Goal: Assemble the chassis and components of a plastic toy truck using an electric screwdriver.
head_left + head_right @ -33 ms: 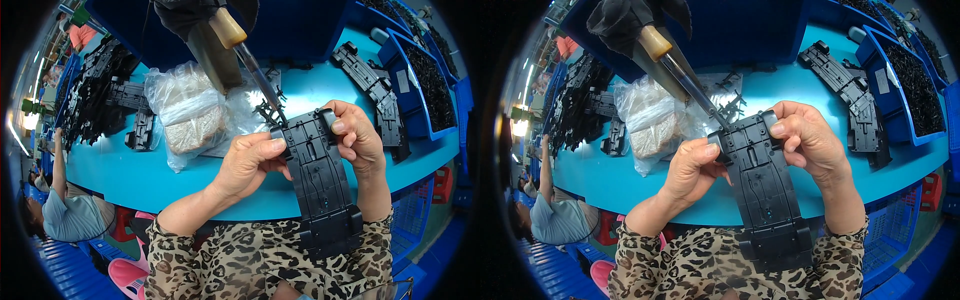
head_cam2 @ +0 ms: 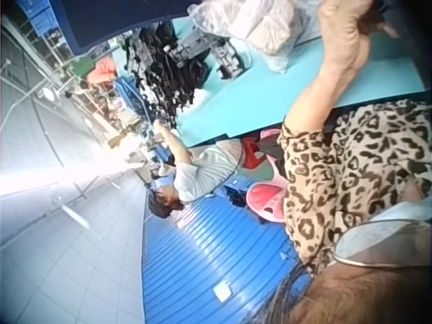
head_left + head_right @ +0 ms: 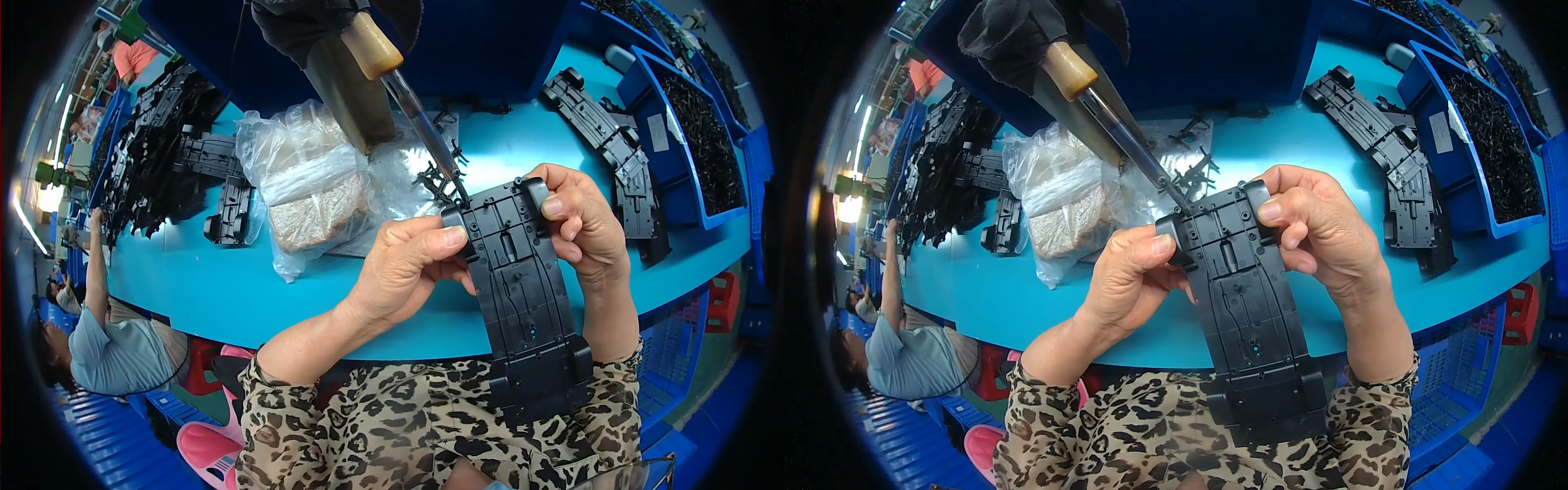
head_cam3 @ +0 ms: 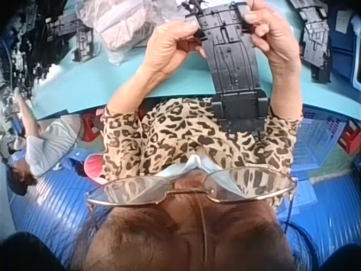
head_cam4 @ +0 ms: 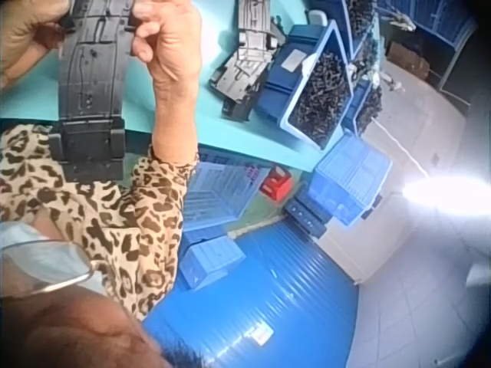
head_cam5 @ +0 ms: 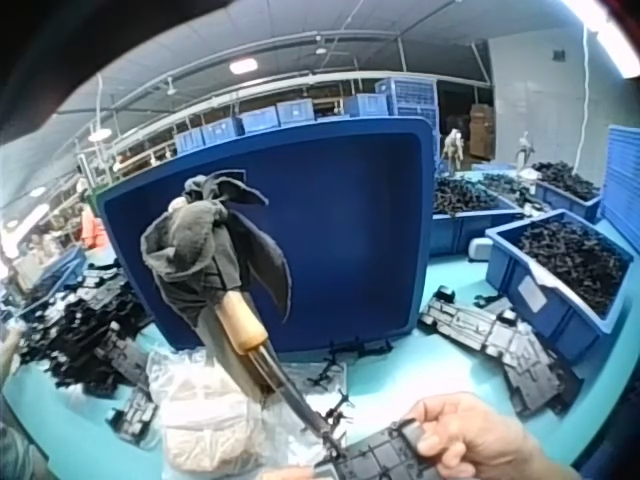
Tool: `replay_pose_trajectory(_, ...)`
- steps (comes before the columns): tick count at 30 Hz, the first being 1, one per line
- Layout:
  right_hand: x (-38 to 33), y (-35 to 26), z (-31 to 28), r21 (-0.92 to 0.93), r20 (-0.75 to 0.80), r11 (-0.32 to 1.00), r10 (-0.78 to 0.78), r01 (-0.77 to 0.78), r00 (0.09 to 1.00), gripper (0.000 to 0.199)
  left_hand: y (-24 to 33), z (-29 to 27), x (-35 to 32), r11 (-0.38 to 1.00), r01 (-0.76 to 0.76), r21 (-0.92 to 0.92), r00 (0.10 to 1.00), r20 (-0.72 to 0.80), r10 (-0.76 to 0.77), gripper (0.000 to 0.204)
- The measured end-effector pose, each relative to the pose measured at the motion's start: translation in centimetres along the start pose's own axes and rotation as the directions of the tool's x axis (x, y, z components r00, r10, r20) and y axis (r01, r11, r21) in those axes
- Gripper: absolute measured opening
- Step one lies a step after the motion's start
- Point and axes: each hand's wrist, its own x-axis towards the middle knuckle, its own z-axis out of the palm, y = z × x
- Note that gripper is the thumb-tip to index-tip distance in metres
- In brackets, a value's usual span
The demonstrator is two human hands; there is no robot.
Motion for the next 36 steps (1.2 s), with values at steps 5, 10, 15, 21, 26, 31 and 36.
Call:
replay_pose_trajectory(5,-0.03,-0.05,0.10,0.011,0.005,1.000,0.004,-0.004,1.000,0.012,0.15,-0.06,-0.05,1.000,0.005,0.000,1.000,-0.004,-0.005,0.021)
replay_pose_trajectory(10,-0.07,0.02,0.01,0.025,0.000,1.000,0.001,-0.001,1.000,0.013,0.43,0.08,-0.11,1.000,0.012,0.019,1.000,-0.002,-0.012,0.020)
replay_pose_trajectory(15,-0.07,0.21,-0.04,0.015,-0.010,1.000,0.000,0.000,1.000,0.014,0.59,0.18,-0.15,1.000,0.009,0.027,1.000,-0.002,-0.009,0.020)
replay_pose_trajectory(21,-0.03,0.22,0.04,0.005,-0.021,1.000,-0.004,0.004,1.000,0.014,0.55,-0.02,-0.21,0.995,-0.006,0.095,1.000,0.007,0.006,0.026)
replay_pose_trajectory(26,-0.09,0.05,0.08,0.004,-0.034,1.000,0.011,-0.011,0.999,0.014,0.71,0.19,-0.31,0.990,-0.007,0.139,1.000,0.005,0.006,0.028)
replay_pose_trajectory(31,0.16,0.20,-0.33,-0.008,0.000,1.000,0.011,-0.011,1.000,0.013,0.55,0.26,-0.30,0.993,-0.014,0.118,1.000,-0.004,0.014,0.025)
replay_pose_trajectory(36,0.49,0.38,-0.22,-0.035,-0.024,0.999,0.014,-0.014,1.000,0.011,0.03,-0.33,-0.17,0.997,-0.025,0.068,0.999,-0.021,0.026,0.025)
